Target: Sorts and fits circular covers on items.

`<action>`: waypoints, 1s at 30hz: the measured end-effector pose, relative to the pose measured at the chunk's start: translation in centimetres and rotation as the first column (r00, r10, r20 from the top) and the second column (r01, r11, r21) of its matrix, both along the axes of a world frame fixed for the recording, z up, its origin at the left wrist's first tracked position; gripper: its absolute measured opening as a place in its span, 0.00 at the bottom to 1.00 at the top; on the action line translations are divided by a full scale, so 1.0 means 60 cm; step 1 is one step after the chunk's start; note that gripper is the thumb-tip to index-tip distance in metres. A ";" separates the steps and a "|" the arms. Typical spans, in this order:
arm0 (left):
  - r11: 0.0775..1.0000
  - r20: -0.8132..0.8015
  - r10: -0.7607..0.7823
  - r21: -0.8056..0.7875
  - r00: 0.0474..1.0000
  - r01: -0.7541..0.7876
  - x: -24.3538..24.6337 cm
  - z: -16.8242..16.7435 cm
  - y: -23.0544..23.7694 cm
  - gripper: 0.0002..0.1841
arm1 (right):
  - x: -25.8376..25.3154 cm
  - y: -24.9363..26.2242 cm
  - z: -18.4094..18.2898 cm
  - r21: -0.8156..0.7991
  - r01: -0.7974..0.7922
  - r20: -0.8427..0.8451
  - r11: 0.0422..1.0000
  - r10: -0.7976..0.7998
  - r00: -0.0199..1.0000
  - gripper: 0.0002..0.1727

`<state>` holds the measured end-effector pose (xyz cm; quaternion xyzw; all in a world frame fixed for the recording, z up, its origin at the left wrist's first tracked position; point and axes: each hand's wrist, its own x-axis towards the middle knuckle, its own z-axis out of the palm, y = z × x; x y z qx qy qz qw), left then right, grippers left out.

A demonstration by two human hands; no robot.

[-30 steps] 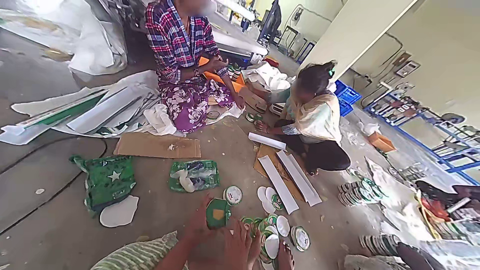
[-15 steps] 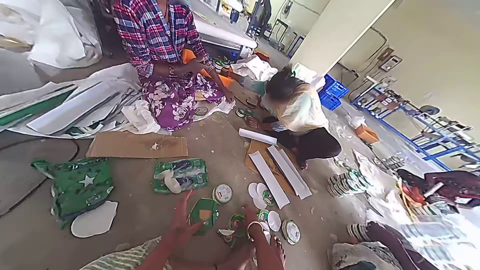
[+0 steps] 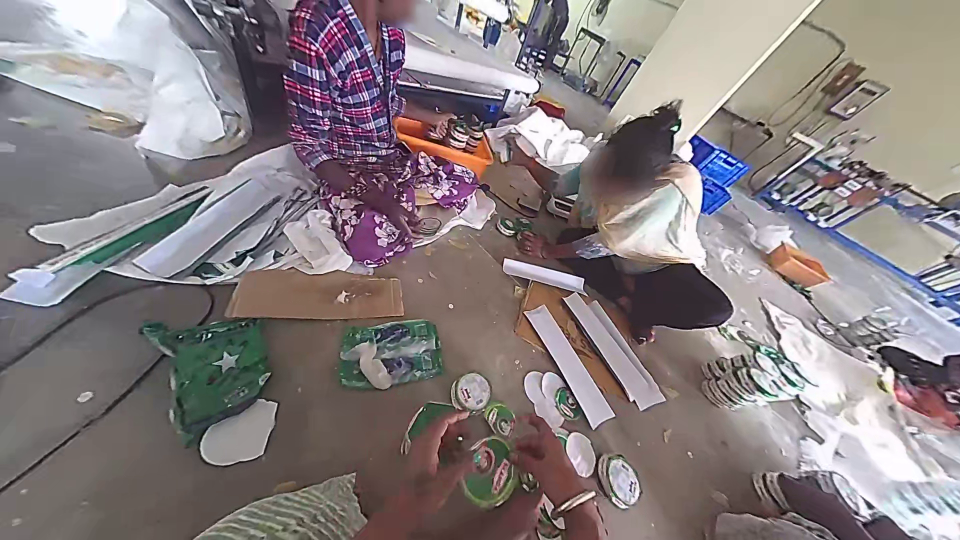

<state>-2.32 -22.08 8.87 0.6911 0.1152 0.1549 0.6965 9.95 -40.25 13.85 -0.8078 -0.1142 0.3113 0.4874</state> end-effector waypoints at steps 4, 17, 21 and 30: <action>0.982 -0.086 0.175 -0.058 0.981 -0.180 -0.010 -0.003 0.022 0.25 | -0.025 0.081 -0.010 -0.047 0.023 -0.077 0.999 -0.027 0.997 0.35; 0.603 -0.026 0.098 0.797 0.995 -0.038 0.033 -0.024 0.037 0.20 | -0.032 0.164 -0.049 -0.218 0.119 0.150 0.969 -0.088 0.985 0.35; 0.503 -0.464 -0.076 0.746 0.883 0.435 0.032 -0.020 0.019 0.42 | -0.031 0.163 -0.061 -0.200 0.149 0.158 0.968 -0.119 0.980 0.36; 0.450 -0.473 0.018 0.791 0.881 0.415 0.037 -0.046 0.011 0.41 | -0.022 0.116 -0.126 -0.022 0.449 -0.035 0.893 -0.449 0.893 0.34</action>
